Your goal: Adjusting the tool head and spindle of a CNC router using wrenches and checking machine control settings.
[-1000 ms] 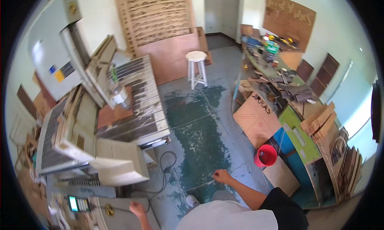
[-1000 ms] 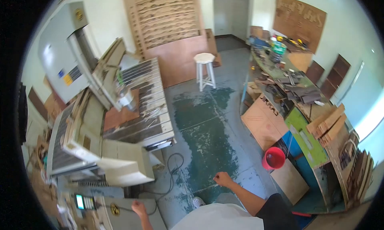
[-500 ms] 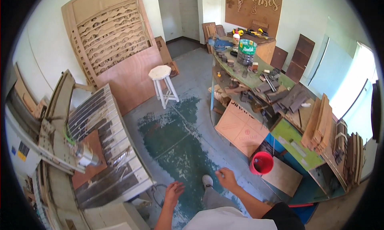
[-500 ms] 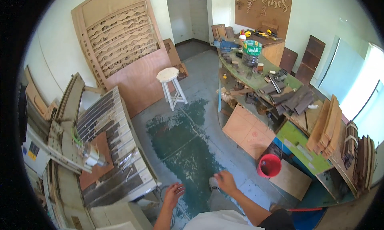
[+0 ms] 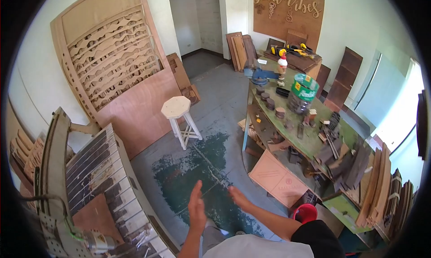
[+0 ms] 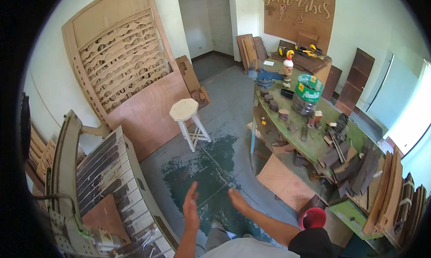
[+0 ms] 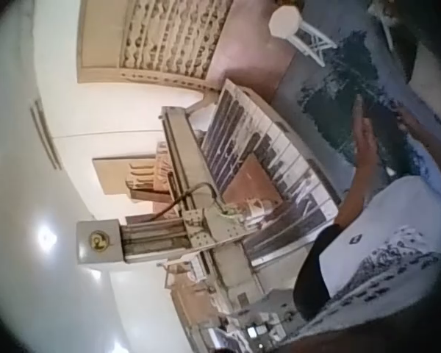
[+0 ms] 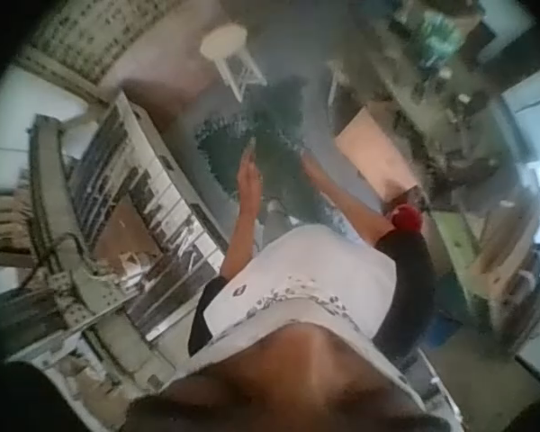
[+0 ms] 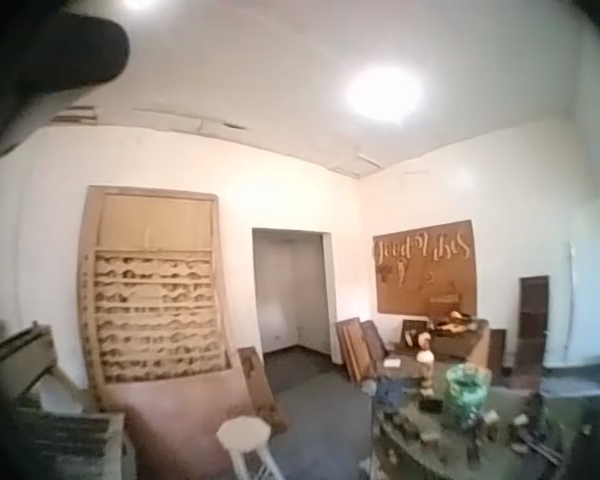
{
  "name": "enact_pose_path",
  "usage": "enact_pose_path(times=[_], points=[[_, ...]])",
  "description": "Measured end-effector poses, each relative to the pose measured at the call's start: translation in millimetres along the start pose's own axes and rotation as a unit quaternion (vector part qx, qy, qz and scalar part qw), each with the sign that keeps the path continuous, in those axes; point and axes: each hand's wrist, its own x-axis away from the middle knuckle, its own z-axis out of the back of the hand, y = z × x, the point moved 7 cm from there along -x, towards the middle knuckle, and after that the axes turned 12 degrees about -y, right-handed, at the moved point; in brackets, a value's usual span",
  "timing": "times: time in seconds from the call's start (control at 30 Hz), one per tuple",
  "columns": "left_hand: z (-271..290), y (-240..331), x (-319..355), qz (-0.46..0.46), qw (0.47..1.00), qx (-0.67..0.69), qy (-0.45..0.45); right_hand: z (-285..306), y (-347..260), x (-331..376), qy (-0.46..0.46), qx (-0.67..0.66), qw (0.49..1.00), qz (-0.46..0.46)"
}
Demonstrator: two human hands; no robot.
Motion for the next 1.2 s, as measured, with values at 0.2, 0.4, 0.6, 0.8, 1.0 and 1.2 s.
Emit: enact_pose_path(times=[0.2,0.4,0.6,0.8,1.0,1.2], points=[[74,-51,-110,-0.202,0.834,-0.502,-0.110,-118,-126,-118,-0.249,-0.433,0.862,-0.081],[323,-113,-218,0.049,0.809,-0.578,0.094,-58,-295,-220,-0.337,-0.201,0.913,0.113],[342,-94,-376,0.253,0.813,-0.524,0.015,32,-367,-376,-0.091,-0.002,0.975,0.202],[362,-139,-536,0.178,0.823,-0.539,0.023,100,-413,-540,-0.022,-0.026,0.967,0.252],[470,-237,-629,0.093,0.737,-0.659,0.117,212,-496,-684,0.139,-0.008,0.947,0.291],[374,-188,-806,0.112,0.845,-0.523,0.001,397,-545,-760,0.362,-0.094,0.865,0.334]])
